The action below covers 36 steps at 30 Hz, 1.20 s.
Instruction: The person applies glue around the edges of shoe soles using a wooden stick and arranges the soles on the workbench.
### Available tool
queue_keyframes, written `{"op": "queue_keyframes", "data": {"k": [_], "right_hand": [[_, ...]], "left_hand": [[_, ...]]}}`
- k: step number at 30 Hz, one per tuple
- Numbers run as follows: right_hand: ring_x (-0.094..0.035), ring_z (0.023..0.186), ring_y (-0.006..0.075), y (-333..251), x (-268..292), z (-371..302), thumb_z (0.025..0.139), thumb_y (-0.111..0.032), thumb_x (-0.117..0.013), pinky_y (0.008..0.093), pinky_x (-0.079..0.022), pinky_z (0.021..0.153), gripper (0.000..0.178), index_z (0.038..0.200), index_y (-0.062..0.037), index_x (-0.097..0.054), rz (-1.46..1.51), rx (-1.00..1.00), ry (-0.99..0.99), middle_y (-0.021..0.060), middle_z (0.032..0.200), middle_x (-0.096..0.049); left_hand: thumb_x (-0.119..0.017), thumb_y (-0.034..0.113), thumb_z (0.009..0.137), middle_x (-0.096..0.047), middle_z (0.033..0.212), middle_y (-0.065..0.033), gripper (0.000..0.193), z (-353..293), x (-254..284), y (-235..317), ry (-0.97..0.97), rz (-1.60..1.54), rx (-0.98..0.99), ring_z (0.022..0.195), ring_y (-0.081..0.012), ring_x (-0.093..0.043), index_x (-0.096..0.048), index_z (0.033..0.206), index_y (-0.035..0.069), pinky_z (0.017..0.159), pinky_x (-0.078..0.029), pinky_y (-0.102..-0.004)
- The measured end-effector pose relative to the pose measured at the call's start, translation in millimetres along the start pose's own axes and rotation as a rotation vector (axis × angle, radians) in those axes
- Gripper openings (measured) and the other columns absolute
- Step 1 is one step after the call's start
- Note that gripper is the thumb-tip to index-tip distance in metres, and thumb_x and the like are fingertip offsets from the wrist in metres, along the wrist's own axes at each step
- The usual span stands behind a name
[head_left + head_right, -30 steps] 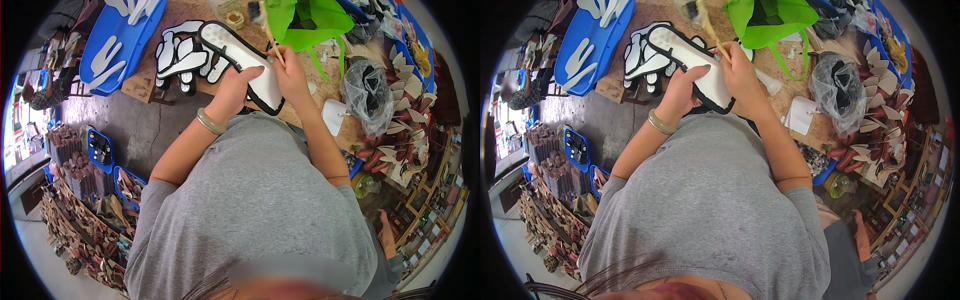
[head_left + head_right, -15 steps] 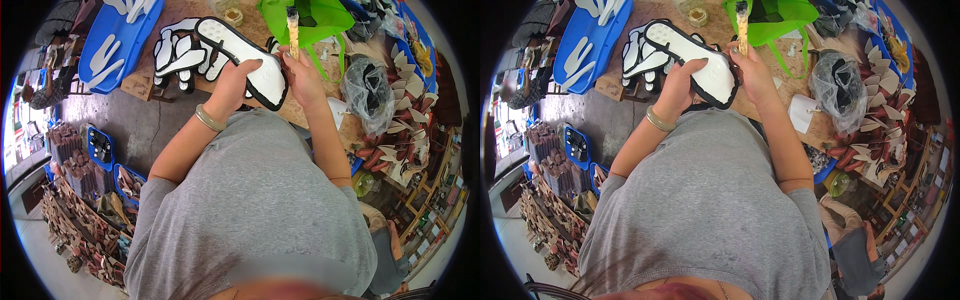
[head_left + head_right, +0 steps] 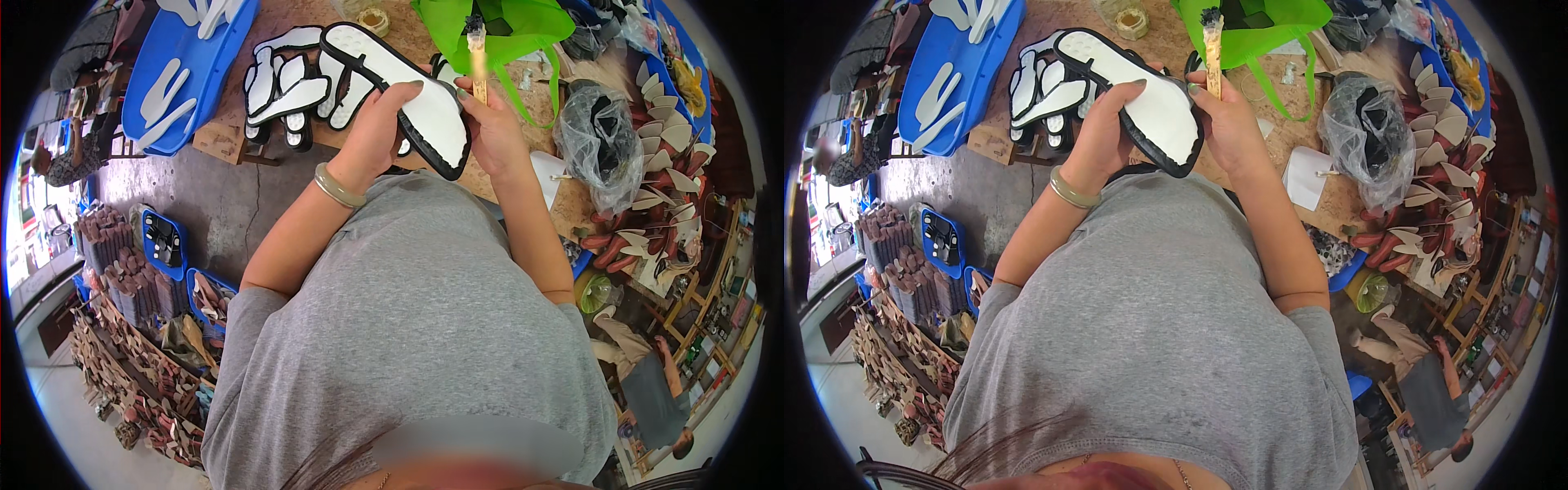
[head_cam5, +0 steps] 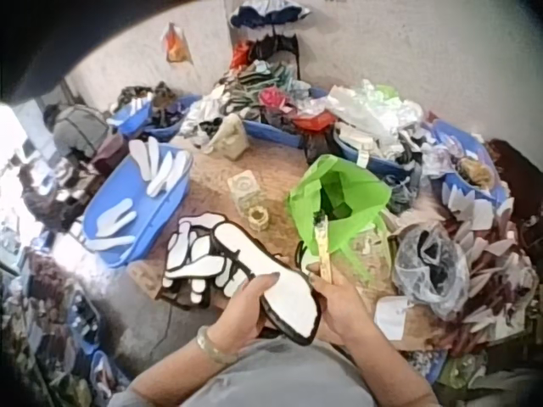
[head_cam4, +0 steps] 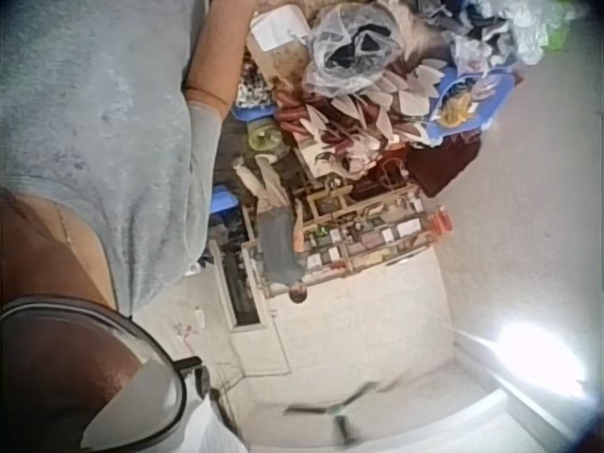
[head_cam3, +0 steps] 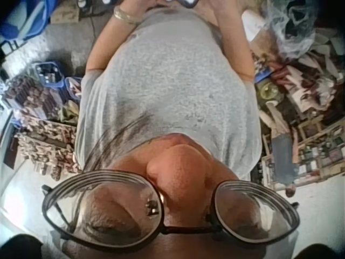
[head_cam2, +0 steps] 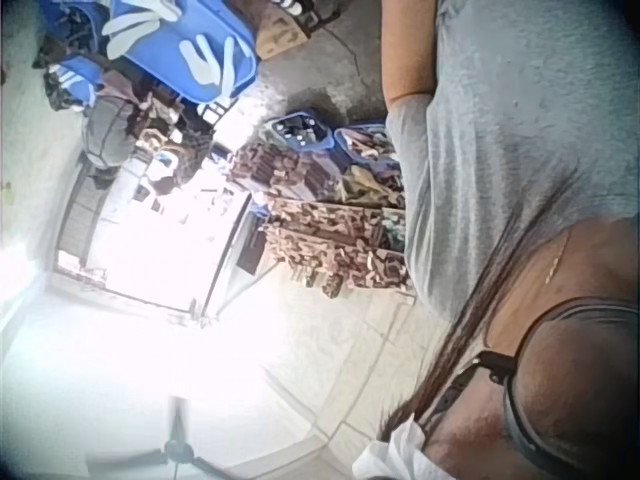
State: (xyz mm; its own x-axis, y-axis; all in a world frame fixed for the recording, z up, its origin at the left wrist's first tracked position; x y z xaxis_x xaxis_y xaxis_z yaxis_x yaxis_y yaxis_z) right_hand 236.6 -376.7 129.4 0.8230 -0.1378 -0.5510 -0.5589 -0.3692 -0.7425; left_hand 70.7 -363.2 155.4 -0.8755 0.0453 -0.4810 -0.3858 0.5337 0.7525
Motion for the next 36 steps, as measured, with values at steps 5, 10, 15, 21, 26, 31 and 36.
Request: {"op": "queue_keyframes", "data": {"k": [5,10,15,21,26,31,36], "right_hand": [[-0.060,0.084,0.0153,1.8,-3.6,-0.2,0.091,-0.005,-0.048,0.0290,-0.051,0.074,0.025,0.116,-0.0014,-0.051,0.073,-0.070,0.015,0.0077,0.097,-0.060],[-0.058,0.087,0.0145,6.1,3.0,4.1,0.093,-0.010,-0.048,0.0279,-0.048,0.079,0.028,0.121,-0.0036,-0.052,0.040,-0.097,-0.027,0.0061,0.097,-0.061],[-0.048,0.061,0.0067,-5.4,17.7,-5.1,0.092,-0.015,-0.052,0.0228,-0.040,0.057,0.033,0.123,-0.0046,-0.056,-1.013,0.492,0.112,-0.0011,0.072,-0.056],[-0.046,0.062,0.0075,-11.9,28.7,-34.1,0.090,-0.017,-0.057,0.0233,-0.040,0.058,0.035,0.123,-0.0062,-0.058,-0.945,0.551,0.116,0.0026,0.071,-0.055],[-0.055,0.065,0.0103,-21.2,0.3,-47.0,0.090,-0.017,-0.059,0.0249,-0.045,0.062,0.029,0.118,-0.0072,-0.062,-1.055,0.645,0.078,0.0077,0.077,-0.062],[-0.060,0.068,0.0125,-27.4,-14.4,-46.9,0.088,-0.017,-0.063,0.0260,-0.048,0.064,0.026,0.112,-0.0071,-0.065,-1.133,0.742,0.043,0.0099,0.083,-0.066],[-0.061,0.067,0.0149,-36.2,-5.2,-40.2,0.083,-0.014,-0.069,0.0259,-0.048,0.061,0.022,0.103,-0.0054,-0.067,-1.040,0.786,0.145,0.0088,0.082,-0.067]], "left_hand": [[-0.047,0.017,0.089,-0.064,0.105,-0.0135,0.035,-2.2,-2.6,5.9,0.035,0.016,0.033,0.093,-0.0213,-0.064,-0.053,0.118,-0.002,0.081,-0.052,-0.0328],[-0.051,0.021,0.085,-0.059,0.071,-0.0019,0.021,0.6,-0.5,5.7,0.128,-0.047,0.036,0.053,-0.0106,-0.055,-0.056,0.089,0.002,0.043,-0.040,-0.0245],[-0.050,0.021,0.085,-0.058,0.071,-0.0029,0.021,-2.9,-1.3,14.2,0.181,-0.107,0.009,0.055,-0.0123,-0.055,-0.055,0.087,0.001,0.048,-0.043,-0.0258],[-0.048,0.015,0.087,-0.054,0.081,-0.0011,0.018,1.2,7.9,15.0,0.274,0.108,-0.440,0.075,-0.0116,-0.049,-0.056,0.091,0.000,0.070,-0.043,-0.0275],[-0.044,0.015,0.093,-0.055,0.084,-0.0011,0.022,-0.1,3.5,18.1,0.234,0.246,-0.569,0.079,-0.0118,-0.050,-0.057,0.096,-0.002,0.073,-0.043,-0.0285],[-0.046,0.028,0.096,-0.059,0.088,-0.0033,0.032,10.2,7.5,9.9,0.223,0.267,-0.669,0.081,-0.0095,-0.052,-0.058,0.095,-0.002,0.074,-0.043,-0.0240],[-0.036,0.040,0.096,-0.062,0.094,-0.0073,0.045,7.6,8.1,28.2,0.143,0.273,-0.402,0.083,-0.0128,-0.060,-0.056,0.102,0.000,0.077,-0.048,-0.0273]]}}
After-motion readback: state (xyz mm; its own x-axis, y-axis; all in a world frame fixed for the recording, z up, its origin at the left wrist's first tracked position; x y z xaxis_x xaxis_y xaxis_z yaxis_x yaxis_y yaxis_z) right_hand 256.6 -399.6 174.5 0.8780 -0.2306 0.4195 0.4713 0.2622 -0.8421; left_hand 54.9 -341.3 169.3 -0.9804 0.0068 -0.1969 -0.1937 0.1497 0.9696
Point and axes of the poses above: each hand's wrist, its own z-axis towards the middle knuckle, its own x-axis out of the back of the hand, y = z × x, the point moved 1 cm from there along z, towards the middle knuckle
